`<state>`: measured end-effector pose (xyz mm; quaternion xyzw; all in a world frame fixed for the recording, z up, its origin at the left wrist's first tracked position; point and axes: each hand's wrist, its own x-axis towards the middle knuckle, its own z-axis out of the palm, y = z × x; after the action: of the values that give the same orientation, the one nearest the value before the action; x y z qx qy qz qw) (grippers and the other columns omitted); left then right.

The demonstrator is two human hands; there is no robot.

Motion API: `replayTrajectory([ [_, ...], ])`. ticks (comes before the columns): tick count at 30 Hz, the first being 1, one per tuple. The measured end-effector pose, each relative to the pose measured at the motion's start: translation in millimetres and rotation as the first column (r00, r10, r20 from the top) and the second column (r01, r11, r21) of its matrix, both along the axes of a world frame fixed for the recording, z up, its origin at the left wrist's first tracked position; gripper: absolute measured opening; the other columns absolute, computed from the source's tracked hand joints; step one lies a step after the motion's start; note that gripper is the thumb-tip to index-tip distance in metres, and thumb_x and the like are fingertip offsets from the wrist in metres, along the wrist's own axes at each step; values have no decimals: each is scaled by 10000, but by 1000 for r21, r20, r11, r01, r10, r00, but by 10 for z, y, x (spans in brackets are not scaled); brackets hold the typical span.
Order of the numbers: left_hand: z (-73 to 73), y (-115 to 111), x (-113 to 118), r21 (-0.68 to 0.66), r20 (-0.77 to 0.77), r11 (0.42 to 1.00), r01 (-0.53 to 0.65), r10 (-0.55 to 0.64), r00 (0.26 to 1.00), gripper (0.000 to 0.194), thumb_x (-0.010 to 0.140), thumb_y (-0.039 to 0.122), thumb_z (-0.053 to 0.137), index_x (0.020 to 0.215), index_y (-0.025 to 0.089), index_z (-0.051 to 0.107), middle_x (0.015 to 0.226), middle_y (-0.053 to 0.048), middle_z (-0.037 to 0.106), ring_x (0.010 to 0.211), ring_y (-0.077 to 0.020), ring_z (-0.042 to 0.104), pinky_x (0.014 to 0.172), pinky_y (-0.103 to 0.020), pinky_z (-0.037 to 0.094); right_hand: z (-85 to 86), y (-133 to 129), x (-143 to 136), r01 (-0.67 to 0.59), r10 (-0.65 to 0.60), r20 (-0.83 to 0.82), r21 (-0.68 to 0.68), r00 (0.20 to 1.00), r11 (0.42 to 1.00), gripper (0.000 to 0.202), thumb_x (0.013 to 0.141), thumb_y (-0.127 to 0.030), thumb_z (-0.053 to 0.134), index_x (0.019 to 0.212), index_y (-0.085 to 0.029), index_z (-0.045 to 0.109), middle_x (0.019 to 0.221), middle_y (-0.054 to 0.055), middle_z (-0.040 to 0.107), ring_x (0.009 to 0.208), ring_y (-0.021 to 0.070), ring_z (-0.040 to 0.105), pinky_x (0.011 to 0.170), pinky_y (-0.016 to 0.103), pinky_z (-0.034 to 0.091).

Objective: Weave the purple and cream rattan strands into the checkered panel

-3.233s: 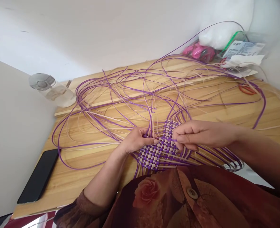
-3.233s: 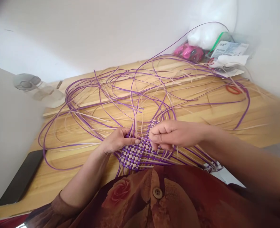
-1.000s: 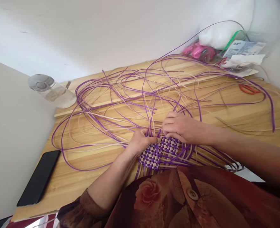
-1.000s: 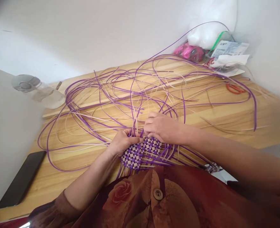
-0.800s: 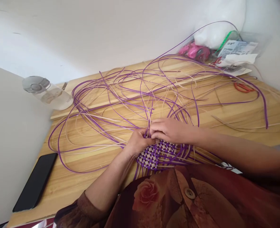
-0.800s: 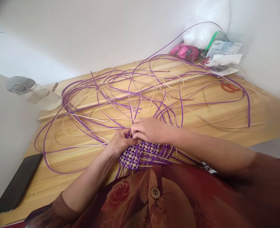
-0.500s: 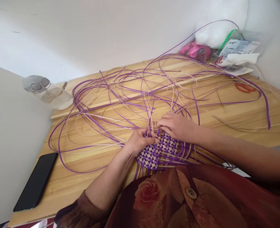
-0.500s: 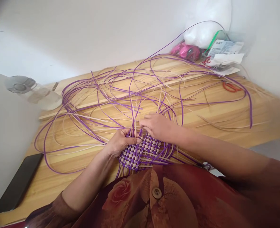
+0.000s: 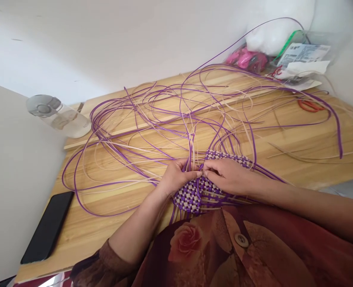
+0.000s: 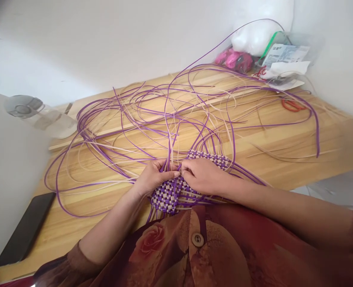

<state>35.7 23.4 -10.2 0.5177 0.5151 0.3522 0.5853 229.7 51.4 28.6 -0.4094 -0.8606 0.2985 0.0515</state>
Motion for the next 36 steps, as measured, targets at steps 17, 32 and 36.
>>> replayTrajectory([
  [17,28,-35,110,62,-293,998,11,7,956,278,737,394,659,658,150,551,607,39,499,573,-87,406,545,-209,302,-268,-42,92,54,-61,-226,-38,972,998,215,822,-248,503,627,-160,520,536,-44,469,509,74,398,533,218,266],
  [32,36,-34,29,-107,39,993,42,-38,999,300,730,416,686,710,141,569,618,32,512,539,-74,411,535,-207,308,120,-161,197,-106,167,-96,456,981,884,355,831,-498,600,949,-165,629,997,96,620,997,249,508,903,387,353],
  [36,33,-27,38,-128,96,992,-1,13,995,311,698,415,715,707,134,581,628,22,536,549,-79,432,537,-211,318,151,-295,114,-305,325,2,347,946,887,300,813,-478,631,744,-187,609,832,50,607,906,228,501,849,388,345],
])
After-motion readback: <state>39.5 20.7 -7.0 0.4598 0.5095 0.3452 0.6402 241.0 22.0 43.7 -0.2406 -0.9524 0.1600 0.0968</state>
